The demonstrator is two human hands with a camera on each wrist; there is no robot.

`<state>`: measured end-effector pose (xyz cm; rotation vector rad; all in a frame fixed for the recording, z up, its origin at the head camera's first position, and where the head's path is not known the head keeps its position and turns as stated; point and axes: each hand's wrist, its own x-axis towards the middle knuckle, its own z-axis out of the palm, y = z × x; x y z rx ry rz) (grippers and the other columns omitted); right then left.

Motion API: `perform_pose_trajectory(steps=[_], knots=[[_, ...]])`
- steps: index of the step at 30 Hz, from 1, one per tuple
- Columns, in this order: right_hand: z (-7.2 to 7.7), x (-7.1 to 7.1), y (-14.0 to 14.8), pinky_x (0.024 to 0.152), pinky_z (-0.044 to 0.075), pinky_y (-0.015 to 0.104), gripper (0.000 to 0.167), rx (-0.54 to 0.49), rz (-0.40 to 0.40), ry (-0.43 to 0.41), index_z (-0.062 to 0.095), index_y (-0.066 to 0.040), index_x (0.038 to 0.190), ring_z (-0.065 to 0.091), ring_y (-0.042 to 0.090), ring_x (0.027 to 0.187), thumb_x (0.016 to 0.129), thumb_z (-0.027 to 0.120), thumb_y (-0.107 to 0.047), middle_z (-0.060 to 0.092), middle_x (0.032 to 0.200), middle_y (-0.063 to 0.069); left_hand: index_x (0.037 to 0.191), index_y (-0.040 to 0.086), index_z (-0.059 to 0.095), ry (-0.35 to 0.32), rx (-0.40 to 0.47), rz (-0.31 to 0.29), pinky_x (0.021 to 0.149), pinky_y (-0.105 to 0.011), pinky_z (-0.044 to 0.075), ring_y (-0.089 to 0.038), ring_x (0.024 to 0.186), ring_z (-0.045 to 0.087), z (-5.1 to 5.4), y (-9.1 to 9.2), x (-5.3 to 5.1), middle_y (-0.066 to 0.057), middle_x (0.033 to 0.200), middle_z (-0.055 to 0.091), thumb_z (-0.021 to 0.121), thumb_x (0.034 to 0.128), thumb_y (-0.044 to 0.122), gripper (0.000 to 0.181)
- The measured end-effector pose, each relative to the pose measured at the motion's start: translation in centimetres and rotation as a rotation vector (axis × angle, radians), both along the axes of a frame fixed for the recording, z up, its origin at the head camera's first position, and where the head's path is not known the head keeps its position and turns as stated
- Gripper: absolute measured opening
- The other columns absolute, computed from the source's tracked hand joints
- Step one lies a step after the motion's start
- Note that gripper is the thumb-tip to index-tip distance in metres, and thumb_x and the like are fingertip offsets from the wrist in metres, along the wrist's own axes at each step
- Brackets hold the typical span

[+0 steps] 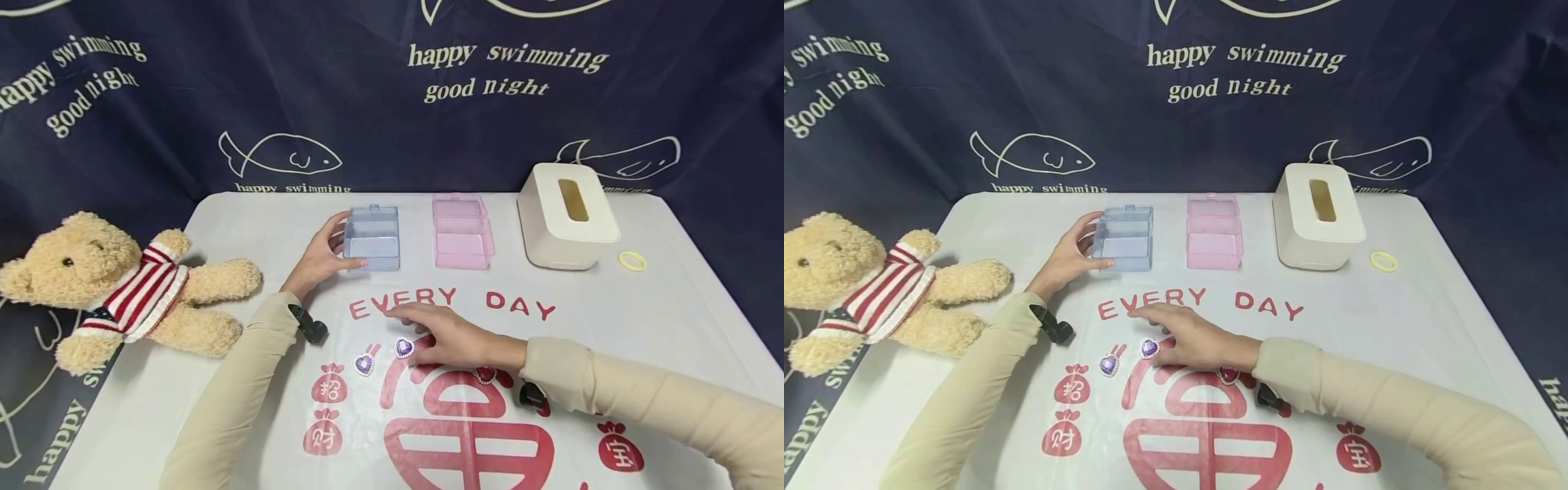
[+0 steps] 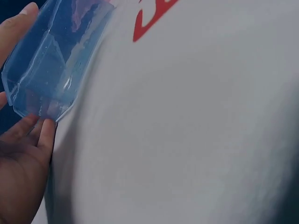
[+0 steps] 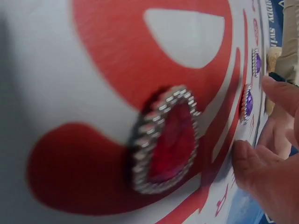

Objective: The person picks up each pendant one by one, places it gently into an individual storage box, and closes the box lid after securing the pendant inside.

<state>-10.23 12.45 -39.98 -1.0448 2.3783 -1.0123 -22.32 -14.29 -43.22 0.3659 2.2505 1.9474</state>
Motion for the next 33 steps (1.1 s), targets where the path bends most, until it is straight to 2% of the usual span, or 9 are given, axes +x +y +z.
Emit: perform_pose_trajectory(steps=[7, 15, 22, 28, 33], knots=[[-0.5, -0.1, -0.6, 0.094, 0.051, 0.032, 0.046, 0.052, 0.023, 0.085, 0.061, -0.016, 0.123, 0.059, 0.013, 0.108, 0.08, 0.076, -0.009, 0.064, 0.12, -0.002, 0.147, 0.009, 0.035, -0.019, -0.077, 0.032, 0.109, -0.045, 0.044, -0.036, 0.124, 0.051, -0.2, 0.2, -0.1, -0.018, 0.145, 0.042, 0.085, 0.0676, -0.002, 0.095], [-1.0, -0.7, -0.6, 0.088, 0.052, 0.028, 0.02, 0.034, 0.104, 0.199, 0.071, -0.013, 0.102, 0.061, 0.008, 0.098, 0.083, 0.073, -0.01, 0.069, 0.103, -0.004, 0.142, 0.007, 0.04, -0.008, -0.088, 0.043, 0.11, -0.037, 0.044, -0.035, 0.124, 0.053, -0.2, 0.1, -0.4, -0.019, 0.138, 0.048, 0.086, 0.0649, -0.003, 0.09], [-1.0, -0.8, -0.6, 0.086, 0.053, 0.027, 0.015, 0.005, 0.135, 0.235, 0.072, -0.011, 0.099, 0.062, 0.01, 0.095, 0.084, 0.074, -0.012, 0.069, 0.099, -0.002, 0.138, 0.003, 0.039, 0.021, -0.12, 0.029, 0.109, -0.035, 0.045, -0.035, 0.122, 0.054, 0.0, 0.1, -0.4, -0.021, 0.136, 0.049, 0.086, 0.0644, -0.001, 0.087], [-1.0, -0.8, -0.5, 0.085, 0.053, 0.028, 0.015, 0.0, 0.155, 0.274, 0.072, -0.01, 0.098, 0.062, 0.01, 0.094, 0.084, 0.074, -0.013, 0.069, 0.098, -0.001, 0.136, 0.003, 0.038, 0.008, -0.156, 0.01, 0.105, -0.035, 0.049, -0.035, 0.121, 0.055, 0.4, 0.2, -0.5, -0.02, 0.134, 0.047, 0.087, 0.0641, -0.001, 0.087], [-1.1, -0.9, -0.7, 0.085, 0.053, 0.027, 0.015, 0.007, 0.169, 0.289, 0.072, -0.009, 0.098, 0.062, 0.009, 0.093, 0.083, 0.073, -0.012, 0.069, 0.097, -0.002, 0.133, 0.005, 0.04, 0.01, -0.194, 0.02, 0.101, -0.037, 0.052, -0.034, 0.117, 0.058, 0.6, 0.2, -0.6, -0.02, 0.13, 0.048, 0.088, 0.0623, 0.001, 0.086]])
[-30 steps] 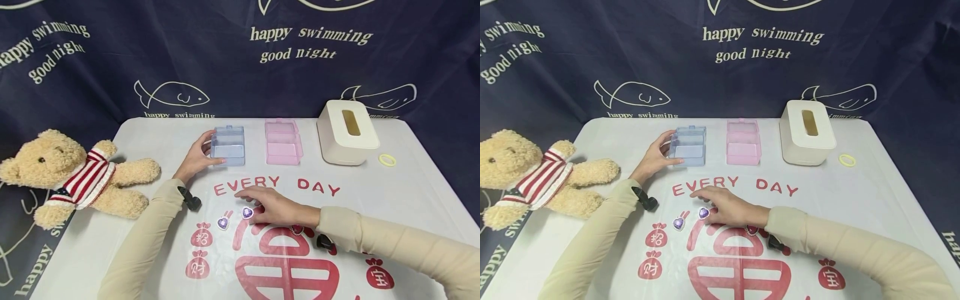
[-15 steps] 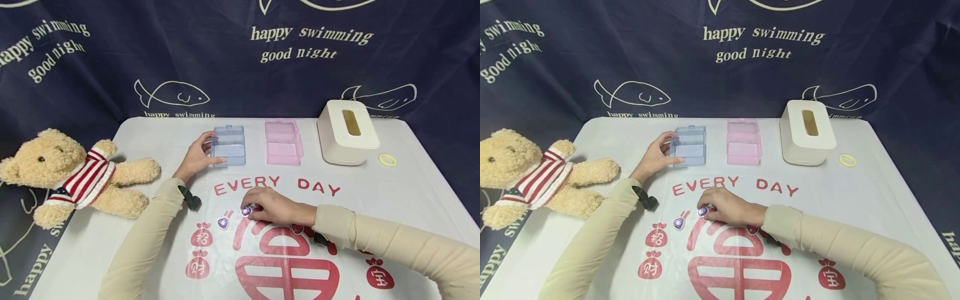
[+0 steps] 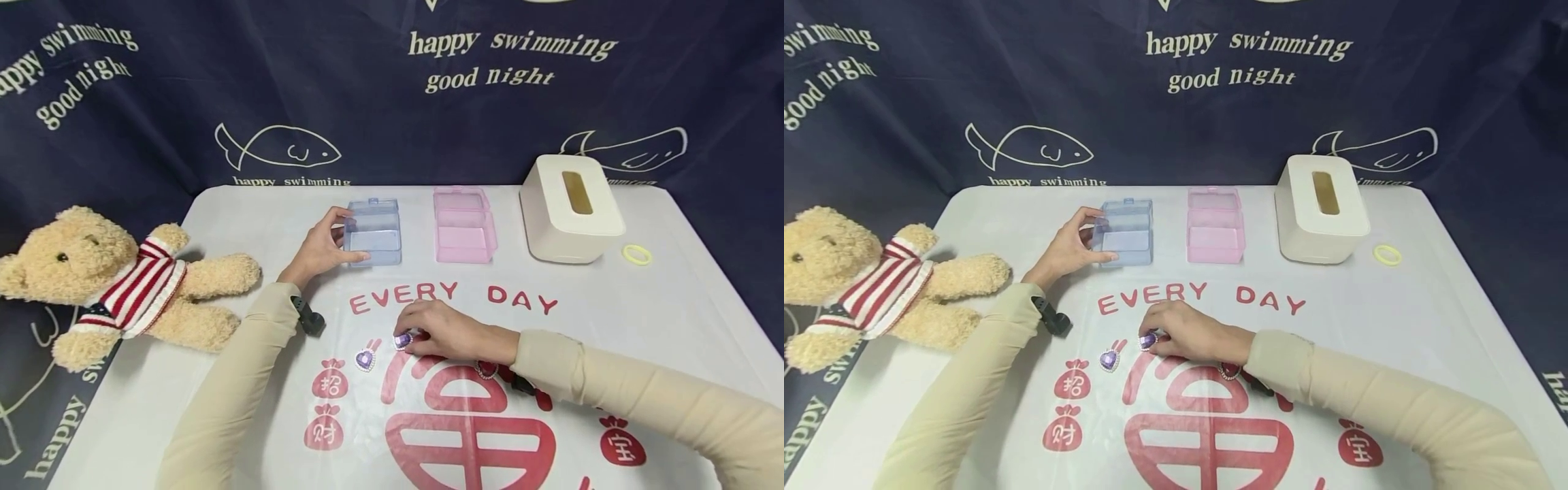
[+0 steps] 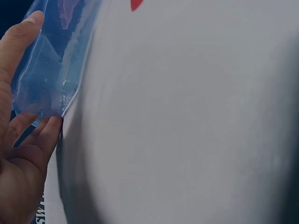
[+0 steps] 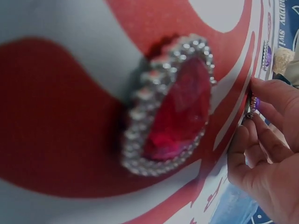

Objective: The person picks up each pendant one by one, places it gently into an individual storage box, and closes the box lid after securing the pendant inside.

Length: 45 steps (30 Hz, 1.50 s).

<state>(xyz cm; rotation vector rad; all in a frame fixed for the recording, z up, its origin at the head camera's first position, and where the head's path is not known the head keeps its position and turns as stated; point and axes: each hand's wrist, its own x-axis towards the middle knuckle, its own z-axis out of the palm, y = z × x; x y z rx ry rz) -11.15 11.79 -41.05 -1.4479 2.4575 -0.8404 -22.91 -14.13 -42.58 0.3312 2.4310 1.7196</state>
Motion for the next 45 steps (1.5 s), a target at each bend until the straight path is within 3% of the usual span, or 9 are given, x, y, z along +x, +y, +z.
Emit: perform_pose_trajectory(steps=[14, 22, 30, 36, 45], knots=[[0.7, -0.4, -0.2, 0.071, 0.055, 0.023, 0.014, -0.022, -0.048, -0.057, 0.072, -0.011, 0.098, 0.062, 0.011, 0.08, 0.084, 0.074, -0.015, 0.069, 0.098, -0.003, 0.133, 0.005, 0.04, -0.004, -0.012, -0.007, 0.099, -0.038, 0.053, -0.034, 0.114, 0.06, 0.1, 0.0, -0.2, -0.019, 0.129, 0.049, 0.09, 0.0616, 0.003, 0.087], [2.2, -1.1, -0.4, 0.078, 0.058, 0.028, 0.018, -0.062, -0.12, -0.036, 0.073, -0.013, 0.101, 0.064, 0.013, 0.086, 0.083, 0.076, -0.017, 0.069, 0.101, -0.002, 0.133, 0.003, 0.039, -0.001, 0.017, -0.008, 0.102, -0.038, 0.051, -0.036, 0.116, 0.058, 0.1, 0.0, -0.4, -0.021, 0.129, 0.047, 0.089, 0.0618, 0.001, 0.087], [4.0, -3.3, -0.8, 0.068, 0.059, 0.028, 0.024, -0.202, -0.175, 0.04, 0.073, -0.011, 0.102, 0.067, 0.015, 0.086, 0.08, 0.08, -0.015, 0.071, 0.102, 0.001, 0.133, 0.003, 0.039, -0.001, 0.017, -0.001, 0.102, -0.037, 0.051, -0.035, 0.116, 0.059, 0.2, 0.1, -0.6, -0.021, 0.13, 0.048, 0.089, 0.0614, 0.0, 0.087], [5.0, -5.6, -1.9, 0.073, 0.059, 0.027, 0.02, -0.245, -0.242, 0.058, 0.074, -0.011, 0.102, 0.067, 0.014, 0.091, 0.082, 0.077, -0.014, 0.072, 0.101, 0.0, 0.134, 0.001, 0.039, -0.012, 0.022, -0.008, 0.104, -0.039, 0.05, -0.037, 0.119, 0.057, 1.1, 0.1, -0.2, -0.023, 0.131, 0.047, 0.087, 0.0632, -0.001, 0.086], [4.1, -8.1, -3.6, 0.074, 0.061, 0.028, 0.019, -0.277, -0.323, 0.076, 0.073, -0.006, 0.099, 0.067, 0.018, 0.089, 0.081, 0.077, -0.01, 0.071, 0.095, 0.006, 0.136, 0.003, 0.039, -0.003, 0.041, -0.005, 0.106, -0.038, 0.048, -0.035, 0.119, 0.057, -0.4, -0.1, 0.0, -0.021, 0.133, 0.047, 0.087, 0.0645, 0.001, 0.086]])
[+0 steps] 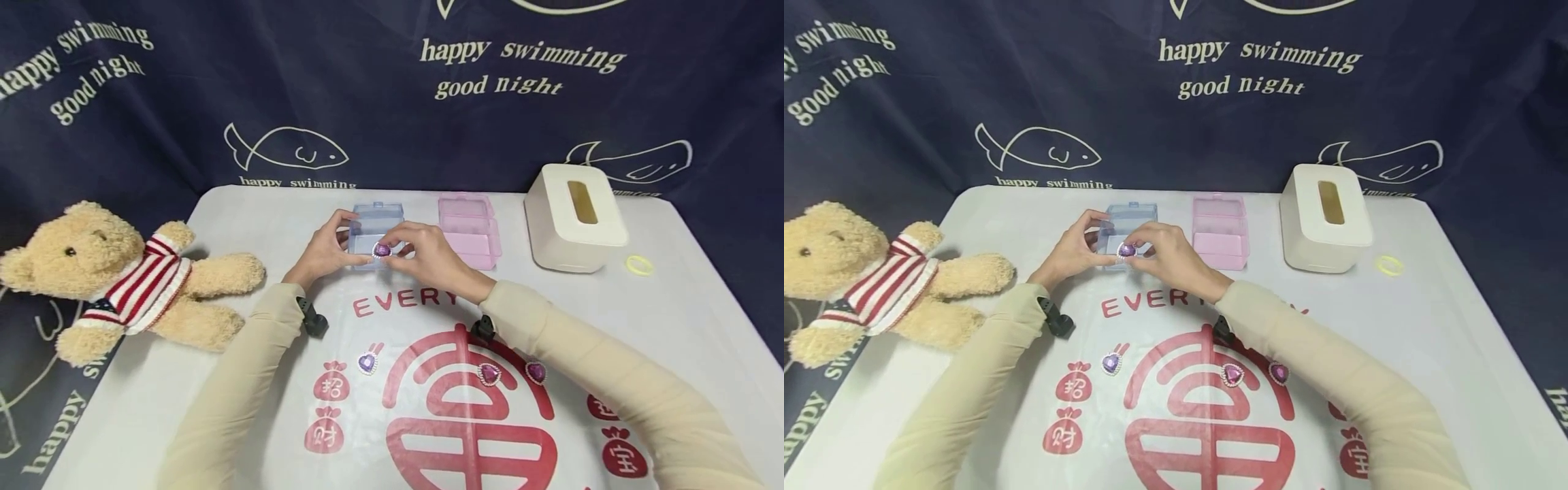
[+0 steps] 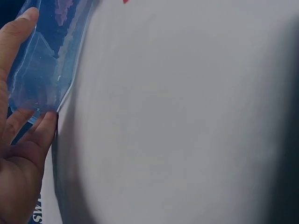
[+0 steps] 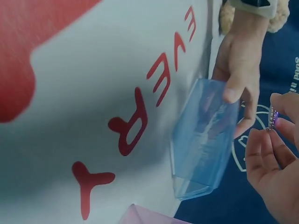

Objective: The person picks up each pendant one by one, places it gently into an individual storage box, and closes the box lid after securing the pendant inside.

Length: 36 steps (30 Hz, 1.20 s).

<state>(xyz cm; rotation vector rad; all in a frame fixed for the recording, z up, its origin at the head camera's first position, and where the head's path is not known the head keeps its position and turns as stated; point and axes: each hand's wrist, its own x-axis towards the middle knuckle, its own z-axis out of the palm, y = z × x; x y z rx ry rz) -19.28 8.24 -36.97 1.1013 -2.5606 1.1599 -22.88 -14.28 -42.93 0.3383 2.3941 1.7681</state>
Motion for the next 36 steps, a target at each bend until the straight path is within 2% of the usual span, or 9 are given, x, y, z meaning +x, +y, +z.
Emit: perform_pose_trajectory(steps=[4, 8, 17, 24, 30, 36], knots=[[-0.6, -1.1, -0.7, 0.074, 0.061, 0.031, 0.02, 0.001, -0.029, -0.013, 0.073, -0.004, 0.1, 0.066, 0.021, 0.09, 0.08, 0.077, -0.009, 0.07, 0.095, 0.008, 0.136, 0.005, 0.038, -0.003, -0.026, -0.017, 0.105, -0.035, 0.049, -0.033, 0.12, 0.057, 0.1, 0.0, -0.1, -0.019, 0.133, 0.048, 0.088, 0.0645, 0.004, 0.088], [-0.9, -2.4, -2.2, 0.077, 0.061, 0.033, 0.021, 0.029, -0.026, -0.017, 0.072, -0.004, 0.102, 0.066, 0.021, 0.091, 0.082, 0.076, -0.011, 0.07, 0.097, 0.009, 0.134, 0.007, 0.04, 0.006, -0.05, 0.005, 0.104, -0.033, 0.049, -0.03, 0.117, 0.058, 0.3, -0.3, 0.0, -0.016, 0.13, 0.05, 0.089, 0.064, 0.003, 0.086], [-1.5, -4.6, -4.5, 0.079, 0.057, 0.03, 0.017, 0.135, -0.071, -0.03, 0.074, -0.004, 0.097, 0.069, 0.019, 0.089, 0.081, 0.076, -0.01, 0.073, 0.095, 0.009, 0.133, 0.008, 0.04, -0.001, -0.019, -0.019, 0.103, -0.029, 0.05, -0.029, 0.118, 0.059, 0.1, -0.2, -0.2, -0.016, 0.129, 0.051, 0.088, 0.0643, 0.002, 0.084], [-1.7, -4.9, -5.2, 0.076, 0.059, 0.029, 0.014, 0.206, -0.077, -0.055, 0.074, -0.002, 0.092, 0.071, 0.021, 0.086, 0.08, 0.076, -0.01, 0.073, 0.093, 0.012, 0.133, 0.01, 0.04, 0.002, -0.029, -0.007, 0.105, -0.028, 0.048, -0.027, 0.12, 0.058, 0.0, -0.2, -0.1, -0.014, 0.13, 0.051, 0.088, 0.0644, 0.003, 0.085], [-1.6, -5.2, -5.4, 0.075, 0.059, 0.029, 0.015, 0.316, -0.078, -0.059, 0.074, -0.002, 0.091, 0.07, 0.02, 0.083, 0.081, 0.077, -0.012, 0.074, 0.089, 0.011, 0.133, 0.008, 0.037, 0.008, -0.038, -0.026, 0.104, -0.029, 0.049, -0.028, 0.122, 0.057, 0.1, -0.1, -0.3, -0.014, 0.133, 0.047, 0.088, 0.0651, 0.003, 0.085], [-1.5, -5.7, -5.7, 0.072, 0.057, 0.03, 0.012, 0.422, -0.043, -0.044, 0.075, -0.004, 0.083, 0.067, 0.019, 0.077, 0.078, 0.079, -0.013, 0.074, 0.083, 0.007, 0.134, 0.008, 0.036, -0.003, -0.057, -0.031, 0.102, -0.032, 0.051, -0.028, 0.122, 0.058, 0.2, -0.1, -0.1, -0.013, 0.134, 0.045, 0.088, 0.0655, 0.004, 0.086]])
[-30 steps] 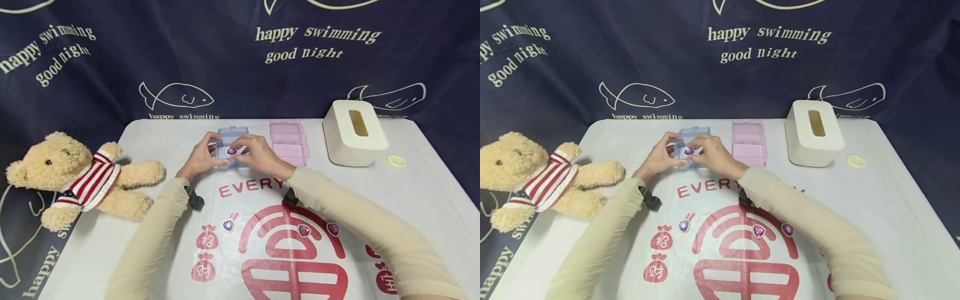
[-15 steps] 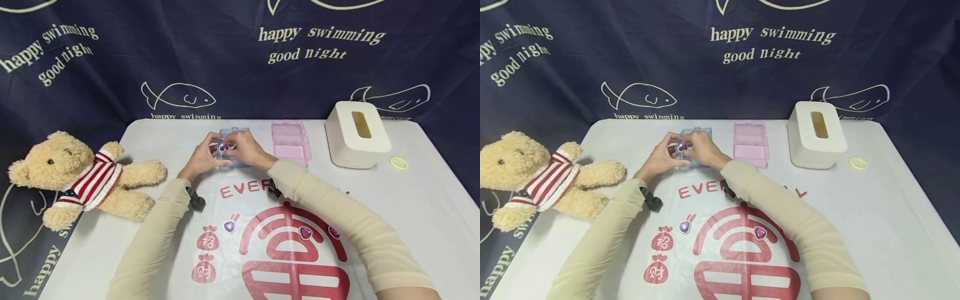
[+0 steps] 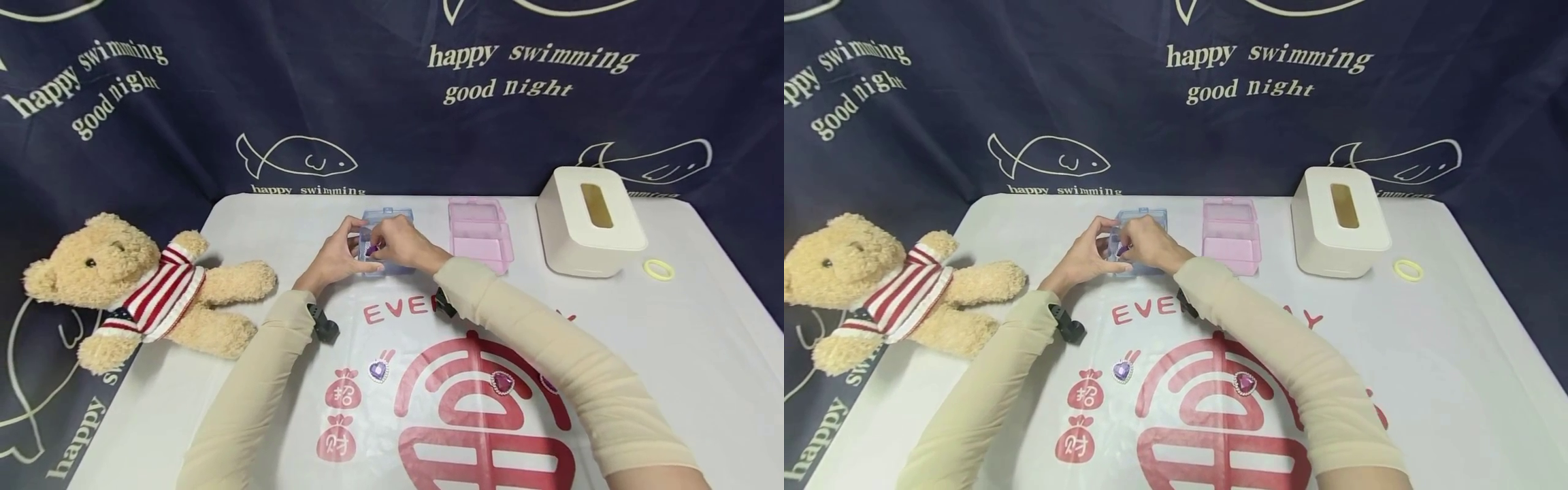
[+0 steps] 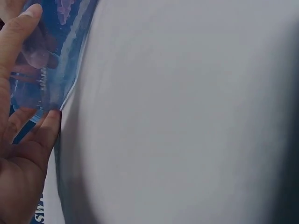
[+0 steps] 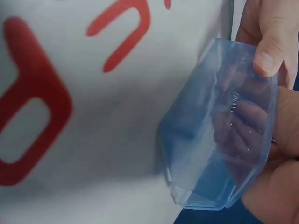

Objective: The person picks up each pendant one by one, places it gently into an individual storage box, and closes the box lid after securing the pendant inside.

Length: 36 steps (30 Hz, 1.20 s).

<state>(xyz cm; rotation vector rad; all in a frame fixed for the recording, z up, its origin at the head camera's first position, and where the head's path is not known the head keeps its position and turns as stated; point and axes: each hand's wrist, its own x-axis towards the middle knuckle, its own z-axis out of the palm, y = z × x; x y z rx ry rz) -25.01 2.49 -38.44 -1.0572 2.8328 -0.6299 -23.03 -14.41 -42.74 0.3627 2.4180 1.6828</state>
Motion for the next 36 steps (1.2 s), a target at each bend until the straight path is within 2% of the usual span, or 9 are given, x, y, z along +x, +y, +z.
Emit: perform_pose_trajectory(steps=[10, 16, 17, 20, 23, 24, 25, 29, 36], knots=[[0.0, -0.4, -1.0, 0.064, 0.055, 0.03, 0.009, 0.142, -0.04, -0.066, 0.075, -0.01, 0.079, 0.062, 0.015, 0.072, 0.075, 0.081, -0.016, 0.073, 0.079, 0.002, 0.132, 0.01, 0.037, -0.005, -0.011, 0.007, 0.1, -0.035, 0.051, -0.026, 0.119, 0.059, -0.3, 0.0, 0.0, -0.011, 0.132, 0.047, 0.089, 0.0646, 0.007, 0.085], [0.1, -0.5, -1.3, 0.06, 0.054, 0.03, 0.006, 0.204, -0.059, -0.047, 0.074, -0.014, 0.076, 0.06, 0.014, 0.071, 0.076, 0.08, -0.016, 0.072, 0.077, -0.001, 0.134, 0.009, 0.036, -0.018, -0.004, 0.0, 0.102, -0.039, 0.05, -0.028, 0.12, 0.059, -0.4, -0.1, -0.2, -0.013, 0.135, 0.046, 0.089, 0.0649, 0.007, 0.087], [0.1, -0.5, -1.3, 0.06, 0.054, 0.031, 0.006, 0.213, -0.061, -0.043, 0.074, -0.015, 0.076, 0.06, 0.014, 0.071, 0.076, 0.08, -0.016, 0.072, 0.077, -0.001, 0.134, 0.007, 0.035, -0.021, -0.004, -0.004, 0.103, -0.041, 0.05, -0.03, 0.121, 0.058, 0.1, 0.0, 0.1, -0.015, 0.136, 0.045, 0.088, 0.0655, 0.006, 0.087], [0.2, -0.5, -1.3, 0.06, 0.054, 0.031, 0.007, 0.222, -0.059, -0.037, 0.073, -0.015, 0.076, 0.06, 0.014, 0.07, 0.076, 0.08, -0.016, 0.072, 0.076, -0.002, 0.134, 0.007, 0.036, -0.007, -0.009, -0.006, 0.103, -0.04, 0.05, -0.03, 0.121, 0.058, 0.1, -0.1, 0.0, -0.014, 0.135, 0.046, 0.089, 0.0653, 0.007, 0.087], [0.2, -0.7, -1.1, 0.062, 0.054, 0.03, 0.005, 0.209, -0.047, -0.053, 0.074, -0.014, 0.079, 0.06, 0.014, 0.072, 0.078, 0.078, -0.017, 0.071, 0.077, -0.001, 0.135, 0.008, 0.036, -0.008, -0.037, 0.004, 0.104, -0.039, 0.049, -0.029, 0.122, 0.057, 0.2, -0.1, 0.1, -0.014, 0.136, 0.046, 0.089, 0.0654, 0.007, 0.087], [0.2, -0.7, -0.9, 0.062, 0.054, 0.03, 0.004, 0.198, -0.041, -0.056, 0.074, -0.013, 0.08, 0.06, 0.014, 0.072, 0.079, 0.076, -0.017, 0.072, 0.079, 0.0, 0.135, 0.01, 0.036, -0.007, -0.043, 0.009, 0.105, -0.038, 0.048, -0.028, 0.123, 0.057, -0.3, -0.2, -0.2, -0.013, 0.136, 0.046, 0.089, 0.0648, 0.009, 0.088], [0.3, -0.7, -0.8, 0.063, 0.055, 0.03, 0.004, 0.188, -0.032, -0.059, 0.074, -0.012, 0.081, 0.06, 0.015, 0.073, 0.08, 0.074, -0.016, 0.072, 0.081, 0.001, 0.136, 0.01, 0.036, -0.014, -0.052, 0.011, 0.106, -0.038, 0.047, -0.029, 0.125, 0.055, -0.3, -0.2, -0.2, -0.013, 0.138, 0.046, 0.089, 0.0649, 0.009, 0.089], [0.8, -0.2, -0.1, 0.063, 0.053, 0.028, 0.008, 0.112, 0.002, -0.048, 0.074, -0.009, 0.085, 0.058, 0.015, 0.073, 0.083, 0.066, -0.01, 0.073, 0.091, 0.004, 0.138, 0.011, 0.035, -0.027, -0.071, 0.016, 0.108, -0.041, 0.045, -0.031, 0.128, 0.052, -0.4, -0.4, -0.2, -0.013, 0.141, 0.043, 0.09, 0.0648, 0.013, 0.091], [2.4, 1.5, 1.6, 0.052, 0.039, 0.023, 0.008, 0.039, 0.075, 0.009, 0.072, -0.008, 0.086, 0.051, 0.012, 0.063, 0.084, 0.065, -0.009, 0.066, 0.074, 0.001, 0.133, 0.01, 0.036, 0.015, -0.088, 0.011, 0.101, -0.036, 0.051, -0.027, 0.119, 0.058, 0.0, 0.0, -0.3, -0.012, 0.133, 0.047, 0.089, 0.0657, 0.01, 0.086]])
